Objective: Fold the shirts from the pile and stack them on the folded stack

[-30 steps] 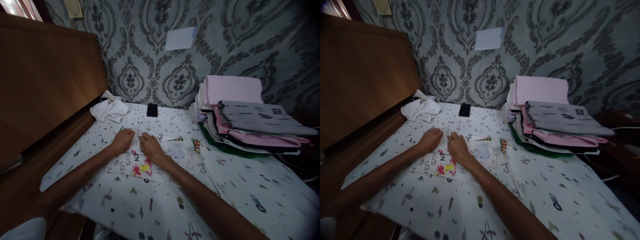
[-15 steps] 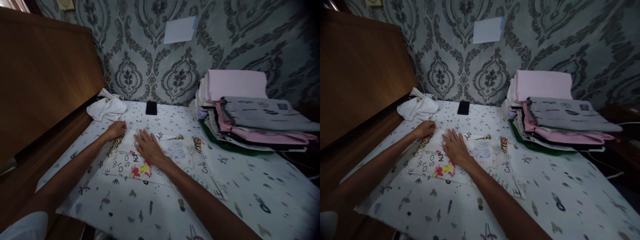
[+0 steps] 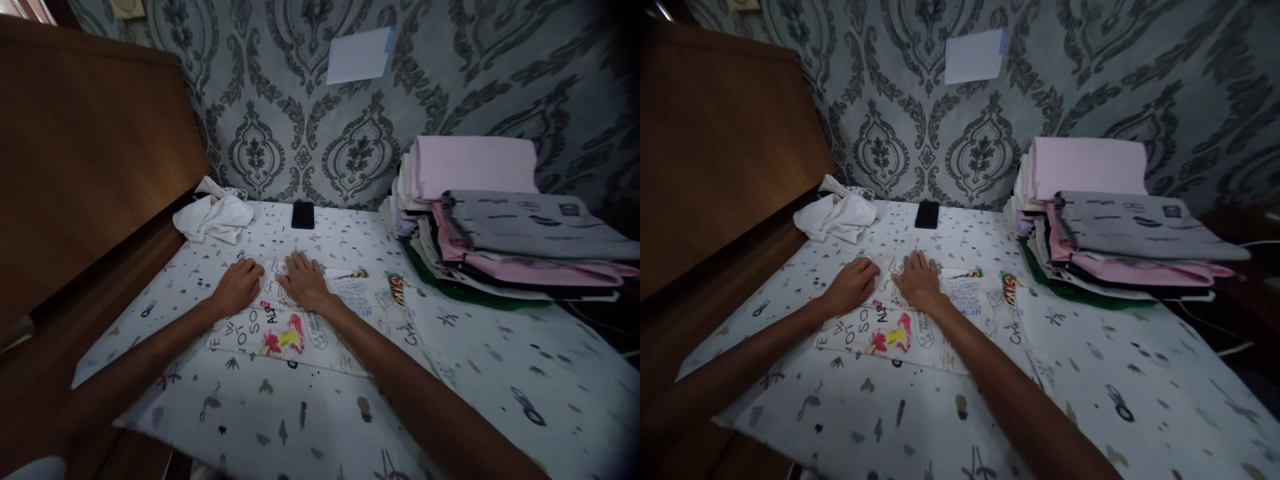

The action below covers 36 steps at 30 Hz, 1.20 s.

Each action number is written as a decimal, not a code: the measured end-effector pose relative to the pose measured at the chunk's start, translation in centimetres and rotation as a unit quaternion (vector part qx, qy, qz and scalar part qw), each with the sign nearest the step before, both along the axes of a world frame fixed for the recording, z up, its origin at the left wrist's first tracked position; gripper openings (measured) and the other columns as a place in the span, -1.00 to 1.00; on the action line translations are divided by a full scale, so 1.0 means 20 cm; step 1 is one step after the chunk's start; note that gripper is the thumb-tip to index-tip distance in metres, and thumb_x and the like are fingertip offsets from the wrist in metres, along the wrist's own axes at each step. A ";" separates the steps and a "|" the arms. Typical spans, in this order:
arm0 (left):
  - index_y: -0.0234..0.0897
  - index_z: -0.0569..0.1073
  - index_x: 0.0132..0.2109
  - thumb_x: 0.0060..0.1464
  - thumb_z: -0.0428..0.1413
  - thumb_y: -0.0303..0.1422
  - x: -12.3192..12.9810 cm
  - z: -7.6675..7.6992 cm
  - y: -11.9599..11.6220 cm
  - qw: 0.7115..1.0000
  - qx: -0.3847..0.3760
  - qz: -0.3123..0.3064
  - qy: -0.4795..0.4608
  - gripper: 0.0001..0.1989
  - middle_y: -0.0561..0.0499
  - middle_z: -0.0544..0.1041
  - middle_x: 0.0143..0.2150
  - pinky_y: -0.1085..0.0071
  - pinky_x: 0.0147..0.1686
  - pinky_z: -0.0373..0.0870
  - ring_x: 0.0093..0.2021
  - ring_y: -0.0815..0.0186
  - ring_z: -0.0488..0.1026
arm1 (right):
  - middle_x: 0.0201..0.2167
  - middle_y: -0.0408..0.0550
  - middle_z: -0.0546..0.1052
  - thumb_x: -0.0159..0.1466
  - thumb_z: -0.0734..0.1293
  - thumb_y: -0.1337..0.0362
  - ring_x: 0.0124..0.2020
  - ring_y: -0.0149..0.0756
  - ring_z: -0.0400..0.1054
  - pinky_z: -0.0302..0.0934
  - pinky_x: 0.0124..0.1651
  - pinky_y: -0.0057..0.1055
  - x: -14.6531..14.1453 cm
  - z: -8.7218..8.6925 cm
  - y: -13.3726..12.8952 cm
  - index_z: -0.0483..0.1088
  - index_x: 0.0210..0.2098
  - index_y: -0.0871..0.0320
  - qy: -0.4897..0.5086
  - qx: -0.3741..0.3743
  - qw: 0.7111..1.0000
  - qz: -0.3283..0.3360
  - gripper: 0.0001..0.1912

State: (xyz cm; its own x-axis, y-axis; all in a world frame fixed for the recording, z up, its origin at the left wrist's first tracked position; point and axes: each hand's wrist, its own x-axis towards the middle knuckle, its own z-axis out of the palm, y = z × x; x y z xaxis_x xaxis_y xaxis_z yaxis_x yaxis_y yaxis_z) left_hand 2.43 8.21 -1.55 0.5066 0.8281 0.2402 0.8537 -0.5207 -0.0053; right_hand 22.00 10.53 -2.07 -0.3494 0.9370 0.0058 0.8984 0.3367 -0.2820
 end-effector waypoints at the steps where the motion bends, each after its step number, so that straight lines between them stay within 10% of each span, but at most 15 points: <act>1: -0.22 0.44 -0.01 0.25 -0.08 -0.45 -0.01 0.00 0.00 1.000 -0.001 0.004 -0.003 -0.74 -0.15 0.47 -0.06 0.15 -0.04 0.35 -0.03 0.09 0.38 | 0.47 0.28 -0.03 0.46 0.08 0.05 0.50 0.04 -0.25 -0.23 0.43 0.15 -0.01 0.00 0.00 0.07 0.41 0.32 0.005 0.012 1.000 0.001 -0.34; 8: -0.33 0.25 0.33 0.33 -0.14 -0.31 -0.06 -0.06 0.04 0.998 -0.047 0.051 0.011 -0.52 -0.26 0.28 0.39 0.02 0.28 0.15 0.37 0.05 0.21 | 0.45 0.21 0.09 0.48 0.08 0.19 0.49 -0.15 -0.13 -0.18 0.46 -0.10 -0.07 -0.01 -0.05 0.12 0.39 0.32 0.021 0.033 0.989 0.145 -0.43; 15: -0.27 0.03 0.47 0.39 -0.35 -0.04 -0.20 -0.06 0.10 0.979 -0.162 0.091 -0.083 -0.34 -0.16 -0.01 0.52 -0.02 0.40 -0.04 0.51 0.10 -0.10 | 0.46 0.23 0.05 0.48 0.05 0.18 0.49 -0.07 -0.16 -0.20 0.46 -0.03 -0.06 0.01 -0.02 0.09 0.40 0.37 0.002 -0.006 0.997 0.079 -0.41; 26: -0.17 0.09 0.44 0.41 -0.31 -0.02 -0.23 -0.04 0.03 0.984 -0.170 0.024 -0.041 -0.39 -0.09 -0.02 0.53 -0.06 0.42 -0.18 0.52 0.13 -0.15 | 0.35 0.16 0.30 0.46 0.16 0.22 0.42 -0.19 0.06 -0.05 0.45 -0.13 -0.24 0.00 -0.60 0.29 0.27 0.28 0.101 0.040 0.926 0.363 -0.55; 36: -0.17 0.15 0.43 0.42 -0.31 -0.07 -0.16 -0.06 -0.13 0.996 -0.075 -0.054 -0.001 -0.41 -0.11 0.10 0.49 0.09 0.42 -0.10 0.49 0.16 -0.01 | 0.28 0.14 0.38 0.47 0.14 0.27 0.34 -0.22 0.20 -0.03 0.44 -0.15 -0.11 0.08 -0.66 0.39 0.14 0.22 0.090 0.080 0.948 0.294 -0.65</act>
State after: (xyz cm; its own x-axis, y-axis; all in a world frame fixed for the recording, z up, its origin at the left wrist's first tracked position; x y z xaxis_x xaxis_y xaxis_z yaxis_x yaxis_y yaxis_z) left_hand -0.81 5.60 -2.73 0.5937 0.7960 0.1183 0.7932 -0.6036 0.0809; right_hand 19.84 -2.68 -0.39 -0.7909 0.5625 0.2410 0.4844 0.8161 -0.3153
